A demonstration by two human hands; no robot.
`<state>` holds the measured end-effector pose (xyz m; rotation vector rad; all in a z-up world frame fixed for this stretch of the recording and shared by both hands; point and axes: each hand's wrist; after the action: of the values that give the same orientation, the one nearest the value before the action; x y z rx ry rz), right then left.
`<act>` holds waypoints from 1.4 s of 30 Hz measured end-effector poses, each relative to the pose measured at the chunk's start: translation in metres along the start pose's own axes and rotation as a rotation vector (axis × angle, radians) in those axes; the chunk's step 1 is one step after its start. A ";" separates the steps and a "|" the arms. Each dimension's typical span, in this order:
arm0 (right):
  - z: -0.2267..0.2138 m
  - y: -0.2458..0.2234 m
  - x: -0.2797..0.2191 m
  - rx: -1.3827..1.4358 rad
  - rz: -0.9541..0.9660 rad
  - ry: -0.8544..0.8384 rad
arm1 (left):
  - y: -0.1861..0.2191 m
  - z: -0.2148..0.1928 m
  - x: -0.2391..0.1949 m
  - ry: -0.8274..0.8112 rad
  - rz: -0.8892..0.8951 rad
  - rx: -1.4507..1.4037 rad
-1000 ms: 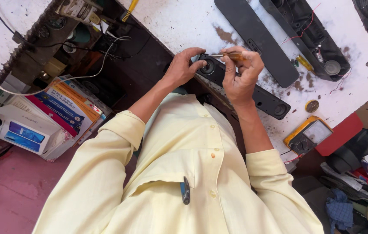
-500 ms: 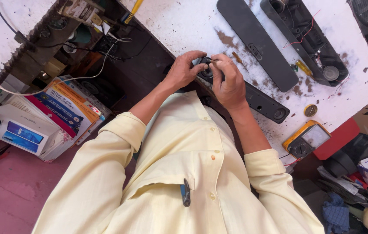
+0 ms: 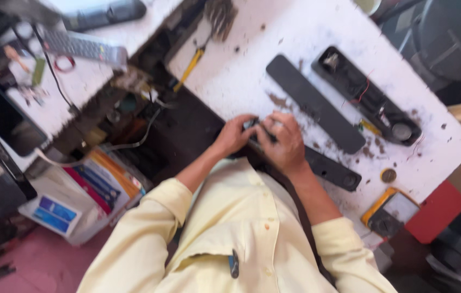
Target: The person assembles a small circuit board into a speaker chassis, then uses a screwdriver to fasten screws into the speaker housing. The person handles the circuit board, speaker chassis, and screwdriver throughout the task.
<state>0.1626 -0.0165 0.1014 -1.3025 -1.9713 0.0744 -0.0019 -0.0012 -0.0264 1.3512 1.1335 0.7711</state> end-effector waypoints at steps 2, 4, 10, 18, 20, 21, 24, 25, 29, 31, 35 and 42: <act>-0.004 -0.005 0.001 0.054 0.016 -0.020 | 0.000 0.002 0.000 -0.018 0.008 -0.018; -0.004 -0.009 0.003 0.058 0.099 0.016 | 0.001 0.001 0.000 -0.024 -0.037 -0.008; -0.009 -0.007 0.015 0.052 0.035 0.111 | 0.008 0.002 0.002 0.006 -0.097 -0.009; -0.005 -0.016 0.018 0.100 0.150 0.118 | 0.032 -0.003 -0.001 -0.017 -0.083 -0.003; -0.005 -0.015 0.018 0.117 0.114 0.120 | 0.039 -0.005 -0.002 -0.028 -0.138 -0.013; -0.005 -0.015 0.017 0.125 0.108 0.128 | 0.042 -0.006 -0.002 -0.030 -0.160 -0.018; -0.007 -0.014 0.018 0.062 0.156 0.148 | 0.048 -0.007 -0.001 -0.035 -0.215 -0.022; -0.007 -0.014 0.017 0.029 0.187 0.150 | 0.047 -0.006 -0.003 -0.038 -0.236 -0.023; -0.007 -0.014 0.019 0.157 0.143 0.099 | 0.044 -0.006 -0.002 -0.024 -0.175 -0.051; -0.006 -0.016 0.018 0.165 0.082 0.089 | 0.042 -0.006 -0.001 -0.031 -0.179 -0.064; -0.004 -0.017 0.015 0.091 0.182 0.135 | 0.037 -0.005 -0.002 -0.034 -0.166 -0.032; -0.006 -0.013 0.011 0.138 0.179 0.104 | 0.032 -0.005 -0.001 -0.005 -0.036 -0.030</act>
<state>0.1546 -0.0159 0.1174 -1.3611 -1.7282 0.2204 -0.0011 0.0029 0.0060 1.3032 1.1352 0.7557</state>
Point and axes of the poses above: each hand's wrist, its own x-axis towards the middle knuckle, its own z-axis out of the palm, y = z × x, and after that the axes turned 10 degrees about -x, right-handed
